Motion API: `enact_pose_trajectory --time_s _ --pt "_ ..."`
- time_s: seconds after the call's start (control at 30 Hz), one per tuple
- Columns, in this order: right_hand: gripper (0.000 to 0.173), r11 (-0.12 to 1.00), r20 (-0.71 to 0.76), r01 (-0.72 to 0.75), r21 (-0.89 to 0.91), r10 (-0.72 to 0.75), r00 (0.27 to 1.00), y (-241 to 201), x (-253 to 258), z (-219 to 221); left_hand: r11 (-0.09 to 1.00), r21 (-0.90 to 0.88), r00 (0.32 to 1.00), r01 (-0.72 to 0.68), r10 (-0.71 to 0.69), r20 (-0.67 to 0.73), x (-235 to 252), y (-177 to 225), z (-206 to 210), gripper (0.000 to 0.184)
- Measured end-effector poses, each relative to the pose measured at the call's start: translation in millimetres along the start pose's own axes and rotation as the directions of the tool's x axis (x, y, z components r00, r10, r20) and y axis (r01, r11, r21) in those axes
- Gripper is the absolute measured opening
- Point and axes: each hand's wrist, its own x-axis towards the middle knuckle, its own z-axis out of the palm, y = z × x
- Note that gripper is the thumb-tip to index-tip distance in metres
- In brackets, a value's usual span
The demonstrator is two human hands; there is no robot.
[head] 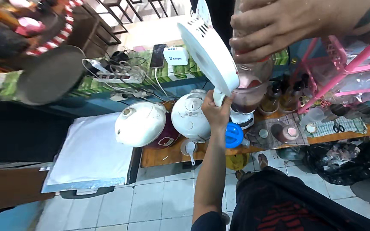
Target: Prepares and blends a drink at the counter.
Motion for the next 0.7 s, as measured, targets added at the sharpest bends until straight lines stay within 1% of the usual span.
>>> enact_pose_trajectory --time_s 0.03,0.07,0.1,0.17,0.2,0.23,0.27,0.3,0.37,0.4,0.43,0.47,0.5,0.53,0.57,0.63,0.7 --pt "0.04 0.993 0.027 -0.078 0.087 0.075 0.997 -2.0 1.3 -3.2 1.0 0.001 1.0 -0.002 0.002 -0.003 0.8 -0.2 -1.3 0.036" --pt "0.039 0.978 0.008 -0.13 0.164 0.13 0.991 -2.3 4.0 -5.5 1.0 -0.002 1.0 -0.006 0.006 -0.007 1.4 -0.5 -2.5 0.035" --pt "0.043 0.967 -0.005 -0.156 0.202 0.16 0.987 2.9 3.9 -6.5 1.0 0.003 1.0 -0.011 0.011 -0.01 1.8 -1.0 -3.8 0.036" --pt "0.07 0.933 -0.043 -0.198 0.302 0.221 0.974 19.1 1.4 -3.1 1.0 0.015 1.0 -0.015 0.015 -0.004 1.7 -1.6 -7.0 0.037" --pt "0.08 0.904 -0.037 -0.237 0.357 0.267 0.963 26.0 0.1 -0.3 1.0 0.022 1.0 -0.014 0.014 0.0 1.0 -2.4 -8.8 0.037" --pt "0.086 0.865 -0.02 -0.289 0.41 0.325 0.946 31.2 -0.9 4.6 1.0 0.029 1.0 -0.006 0.006 0.003 -0.3 -3.5 -10.7 0.038" --pt "0.088 0.802 0.028 -0.361 0.475 0.397 0.918 32.5 -0.6 6.3 0.999 0.035 1.0 0.007 -0.007 0.005 -1.7 -4.3 -12.4 0.039" --pt "0.087 0.73 0.107 -0.445 0.519 0.461 0.881 31.6 1.5 4.1 0.999 0.038 1.0 0.019 -0.019 0.005 -3.3 -5.3 -14.0 0.039" --pt "0.076 0.61 0.255 -0.578 0.542 0.536 0.804 28.5 8.1 -1.9 0.999 0.021 0.999 0.042 -0.042 0.0 -7.3 -6.7 -17.2 0.039" --pt "0.07 0.59 0.268 -0.584 0.557 0.538 0.799 33.5 7.1 5.0 0.999 0.018 0.999 0.048 -0.048 0.0 -10.0 -8.1 -19.2 0.039" --pt "0.065 0.592 0.228 -0.532 0.605 0.512 0.828 46.6 1.4 23.0 0.998 0.027 0.999 0.05 -0.05 0.008 -13.1 -9.9 -21.8 0.038" --pt "0.059 0.587 0.16 -0.454 0.67 0.483 0.861 65.9 -5.6 51.0 0.997 0.064 0.998 0.054 -0.055 0.026 -16.6 -11.8 -25.2 0.037" --pt "0.053 0.529 0.176 -0.423 0.735 0.453 0.874 80.6 -9.5 68.2 0.994 0.091 0.998 0.055 -0.059 0.036 -19.1 -13.8 -28.0 0.037" --pt "0.047 0.467 0.224 -0.425 0.776 0.425 0.877 89.0 -11.5 75.4 0.992 0.111 0.997 0.057 -0.062 0.043 -20.6 -15.7 -30.0 0.037" --pt "0.04 0.413 0.285 -0.448 0.793 0.399 0.872 93.1 -12.9 75.4 0.992 0.116 0.997 0.058 -0.063 0.043 -20.8 -16.9 -31.0 0.036" --pt "0.032 0.293 0.392 -0.516 0.805 0.39 0.833 91.6 -17.5 70.3 0.994 0.088 0.997 0.063 -0.067 0.035 -21.0 -19.3 -32.5 0.036" --pt "0.034 0.14 0.475 -0.565 0.813 0.402 0.783 80.3 -23.7 60.1 0.995 0.075 0.997 0.069 -0.071 0.026 -22.3 -22.2 -35.9 0.037"
